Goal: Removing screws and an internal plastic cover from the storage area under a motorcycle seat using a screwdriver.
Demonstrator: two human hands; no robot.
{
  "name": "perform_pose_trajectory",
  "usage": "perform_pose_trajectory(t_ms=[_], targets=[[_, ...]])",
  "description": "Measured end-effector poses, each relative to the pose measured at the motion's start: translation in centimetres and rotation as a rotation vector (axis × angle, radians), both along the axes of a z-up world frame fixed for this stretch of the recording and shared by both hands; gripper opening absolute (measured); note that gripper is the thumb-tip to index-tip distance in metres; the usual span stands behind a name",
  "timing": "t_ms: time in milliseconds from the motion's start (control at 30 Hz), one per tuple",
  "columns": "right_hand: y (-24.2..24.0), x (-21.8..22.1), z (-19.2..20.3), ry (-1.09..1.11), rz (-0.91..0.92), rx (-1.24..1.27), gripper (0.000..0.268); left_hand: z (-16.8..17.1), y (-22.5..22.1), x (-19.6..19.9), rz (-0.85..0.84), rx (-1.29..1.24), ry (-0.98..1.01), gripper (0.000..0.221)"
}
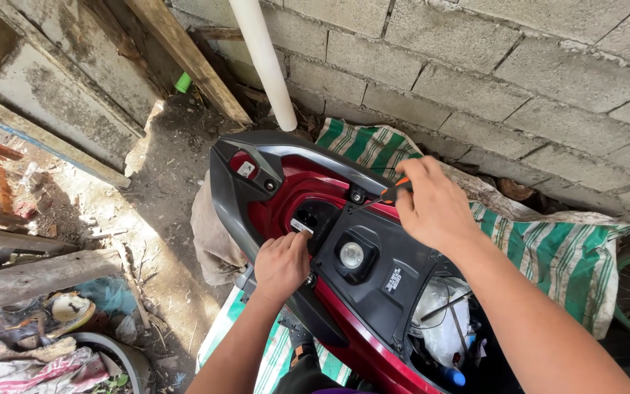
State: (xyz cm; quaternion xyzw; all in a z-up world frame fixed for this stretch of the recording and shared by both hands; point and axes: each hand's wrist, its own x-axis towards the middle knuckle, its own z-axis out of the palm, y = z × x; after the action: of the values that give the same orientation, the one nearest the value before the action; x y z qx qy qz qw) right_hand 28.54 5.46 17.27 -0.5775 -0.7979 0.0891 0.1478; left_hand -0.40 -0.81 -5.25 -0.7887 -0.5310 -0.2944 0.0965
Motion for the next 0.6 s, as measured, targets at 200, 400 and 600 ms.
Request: perform_pose_trajectory(t_ms=[200,400,600], targets=[[0.0,-0.9,0.7,0.047,0.033,0.06,0.04,-0.2,0.1,0.0,-0.015,-0.005,0.0,0.019],[0.5,0.0,-1.4,0.025,-0.023,0.065,0.038,0.0,0.0,0.1,-0.006,-0.009,-0.005,0.016],[0.0,0.1,-1.1,0.126,-0.026,0.066,0.052,0.7,0.2,0.3,0.012,0.009,-0.009,0.015]])
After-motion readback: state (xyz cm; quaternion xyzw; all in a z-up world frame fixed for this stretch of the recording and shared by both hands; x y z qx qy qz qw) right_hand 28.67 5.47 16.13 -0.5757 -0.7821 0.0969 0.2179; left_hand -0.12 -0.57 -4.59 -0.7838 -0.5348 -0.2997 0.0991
